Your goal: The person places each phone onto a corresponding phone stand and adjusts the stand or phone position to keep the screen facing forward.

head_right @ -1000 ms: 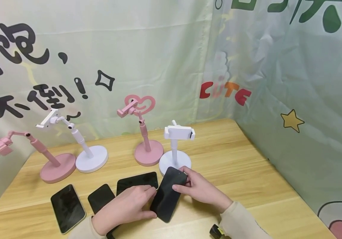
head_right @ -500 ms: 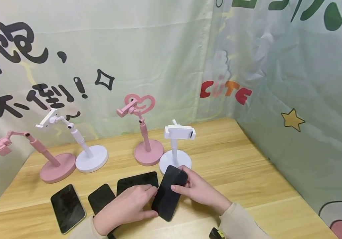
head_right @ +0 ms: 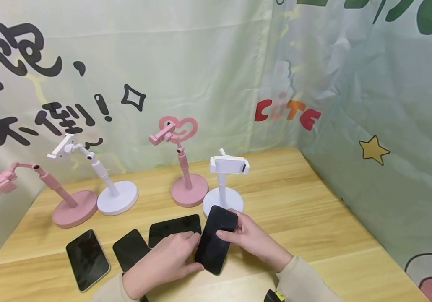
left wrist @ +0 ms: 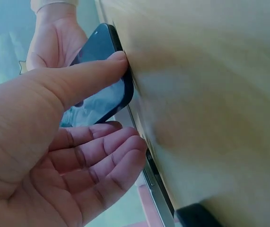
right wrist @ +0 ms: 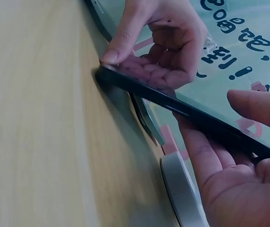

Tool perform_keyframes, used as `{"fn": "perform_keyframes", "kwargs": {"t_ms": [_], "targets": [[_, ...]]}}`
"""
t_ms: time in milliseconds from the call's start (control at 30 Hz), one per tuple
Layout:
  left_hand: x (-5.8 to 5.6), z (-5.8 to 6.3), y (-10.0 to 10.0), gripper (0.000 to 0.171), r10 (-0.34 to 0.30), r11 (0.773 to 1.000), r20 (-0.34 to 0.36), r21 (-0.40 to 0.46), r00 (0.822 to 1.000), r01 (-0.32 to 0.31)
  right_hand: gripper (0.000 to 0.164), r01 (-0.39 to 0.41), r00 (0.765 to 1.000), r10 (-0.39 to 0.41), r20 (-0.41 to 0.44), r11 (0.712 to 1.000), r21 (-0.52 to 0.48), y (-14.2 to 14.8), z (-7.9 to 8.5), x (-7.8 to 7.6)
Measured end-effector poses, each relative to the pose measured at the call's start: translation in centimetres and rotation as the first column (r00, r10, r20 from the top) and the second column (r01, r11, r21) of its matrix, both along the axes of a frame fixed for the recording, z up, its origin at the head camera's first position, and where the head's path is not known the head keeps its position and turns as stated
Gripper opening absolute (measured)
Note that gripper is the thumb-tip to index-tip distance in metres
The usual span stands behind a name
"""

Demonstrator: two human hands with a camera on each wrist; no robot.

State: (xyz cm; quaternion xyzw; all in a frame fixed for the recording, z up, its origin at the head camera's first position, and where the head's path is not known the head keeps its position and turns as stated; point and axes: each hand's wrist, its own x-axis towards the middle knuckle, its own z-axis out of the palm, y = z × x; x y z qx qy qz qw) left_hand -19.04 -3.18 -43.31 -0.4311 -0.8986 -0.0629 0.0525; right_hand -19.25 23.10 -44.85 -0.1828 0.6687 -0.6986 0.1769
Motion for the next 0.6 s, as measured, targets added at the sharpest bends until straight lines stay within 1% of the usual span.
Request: {"fn": "perform_keyframes", "kwargs": {"t_ms": [33, 133, 200, 333, 400, 467, 600], "targets": [[0.1, 0.0, 0.0, 0.048, 0.003, 1.000, -0.006, 0.001, 1.000, -0.003, 0.056, 0.002, 1.000, -0.001, 0.020, 1.000, -0.019, -0.1, 0.0, 0.1], [0.3, 0.0, 0.1, 0.048, 0.020, 1.000, -0.003, 0.006, 1.000, -0.020, 0.058, 0.016, 0.999, -0.014, 0.039, 0.999, -0.035, -0.4, -0.1, 0.2], [0.5, -0.1, 0.1, 0.049, 0.035, 0.999, -0.001, 0.008, 0.999, -0.035, 0.061, 0.033, 0.999, -0.033, 0.035, 0.999, -0.022, -0.8, -0.2, 0.4], [0.8, -0.1, 0.3, 0.048, 0.064, 0.998, -0.011, 0.015, 0.998, -0.064, 0.066, 0.042, 0.998, -0.042, 0.037, 0.999, 0.008, -1.3, -0.5, 0.7], [1.0, -0.1, 0.4, 0.047, 0.071, 0.997, -0.023, 0.015, 0.997, -0.070, 0.065, 0.045, 0.998, -0.046, 0.031, 0.999, 0.026, -1.4, -0.6, 0.8], [1.1, 0.0, 0.5, 0.046, 0.074, 0.997, -0.032, 0.010, 0.997, -0.074, 0.063, 0.046, 0.998, -0.047, 0.043, 0.999, 0.023, -1.4, -0.6, 0.9], [1.3, 0.1, 0.7, 0.048, 0.095, 0.995, -0.021, 0.003, 0.995, -0.095, 0.061, 0.039, 0.996, -0.039, 0.083, 0.999, -0.006, -1.5, -0.6, 1.0]]}}
